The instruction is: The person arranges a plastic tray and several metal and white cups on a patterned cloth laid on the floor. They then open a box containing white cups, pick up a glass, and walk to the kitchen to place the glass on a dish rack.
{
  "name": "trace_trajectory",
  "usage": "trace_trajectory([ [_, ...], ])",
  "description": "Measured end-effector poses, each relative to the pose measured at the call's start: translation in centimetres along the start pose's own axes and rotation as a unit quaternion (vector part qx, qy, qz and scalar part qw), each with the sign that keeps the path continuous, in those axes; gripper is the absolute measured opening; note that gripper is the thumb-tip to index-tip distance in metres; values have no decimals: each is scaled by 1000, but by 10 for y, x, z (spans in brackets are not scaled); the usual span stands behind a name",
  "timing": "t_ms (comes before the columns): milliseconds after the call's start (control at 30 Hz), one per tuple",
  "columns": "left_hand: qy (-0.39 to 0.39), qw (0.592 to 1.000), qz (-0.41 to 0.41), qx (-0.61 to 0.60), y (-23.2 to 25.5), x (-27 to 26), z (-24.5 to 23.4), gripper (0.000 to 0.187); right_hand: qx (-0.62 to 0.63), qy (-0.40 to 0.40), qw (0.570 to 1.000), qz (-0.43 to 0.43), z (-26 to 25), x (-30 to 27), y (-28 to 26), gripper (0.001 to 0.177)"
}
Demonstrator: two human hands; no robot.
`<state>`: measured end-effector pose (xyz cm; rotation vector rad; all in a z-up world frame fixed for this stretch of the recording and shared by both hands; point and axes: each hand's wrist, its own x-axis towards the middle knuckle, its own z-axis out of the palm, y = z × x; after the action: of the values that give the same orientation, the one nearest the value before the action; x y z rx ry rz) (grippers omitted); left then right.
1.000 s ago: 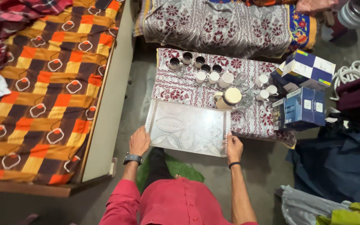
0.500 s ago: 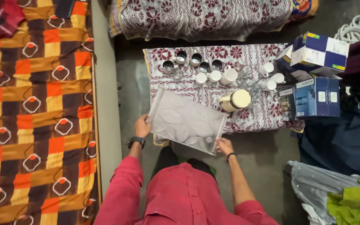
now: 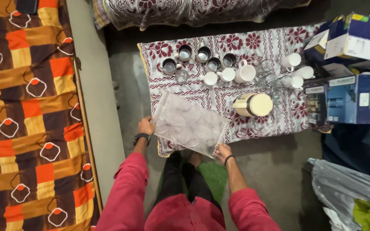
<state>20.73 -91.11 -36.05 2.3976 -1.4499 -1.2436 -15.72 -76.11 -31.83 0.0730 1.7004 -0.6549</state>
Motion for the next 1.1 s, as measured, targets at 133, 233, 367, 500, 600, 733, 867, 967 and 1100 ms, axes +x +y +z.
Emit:
trace_trajectory([
  [133, -7, 998, 48, 29, 5, 17, 11, 53, 57, 23, 998, -19, 4, 35, 9, 11],
  [233, -31, 997, 29, 57, 13, 22, 13, 55, 56, -33, 996, -66, 5, 51, 16, 25],
  [367, -51, 995, 8, 85, 18, 16, 13, 60, 54, -64, 993, -84, 4, 41, 18, 41],
  [500, 3, 981, 174, 82, 19, 1, 17, 60, 3, 7, 996, -89, 6, 18, 7, 55],
  [600, -42, 984, 155, -72, 29, -12, 29, 50, 33, 2, 992, -118, 6, 4, 1, 46],
  [733, -216, 958, 89, -164, 40, -44, 34, 38, 94, -39, 981, -162, -4, -13, -6, 45],
  [867, -158, 943, 256, 146, 54, -88, 34, 35, 84, -43, 977, -193, -18, -33, -12, 41],
  [967, -72, 899, 342, 262, 66, -118, 29, 34, 90, -36, 971, -217, -29, -51, -9, 37],
  [1100, -62, 918, 353, 168, 84, -147, 16, 34, 132, -31, 963, -232, -40, -75, -5, 31],
])
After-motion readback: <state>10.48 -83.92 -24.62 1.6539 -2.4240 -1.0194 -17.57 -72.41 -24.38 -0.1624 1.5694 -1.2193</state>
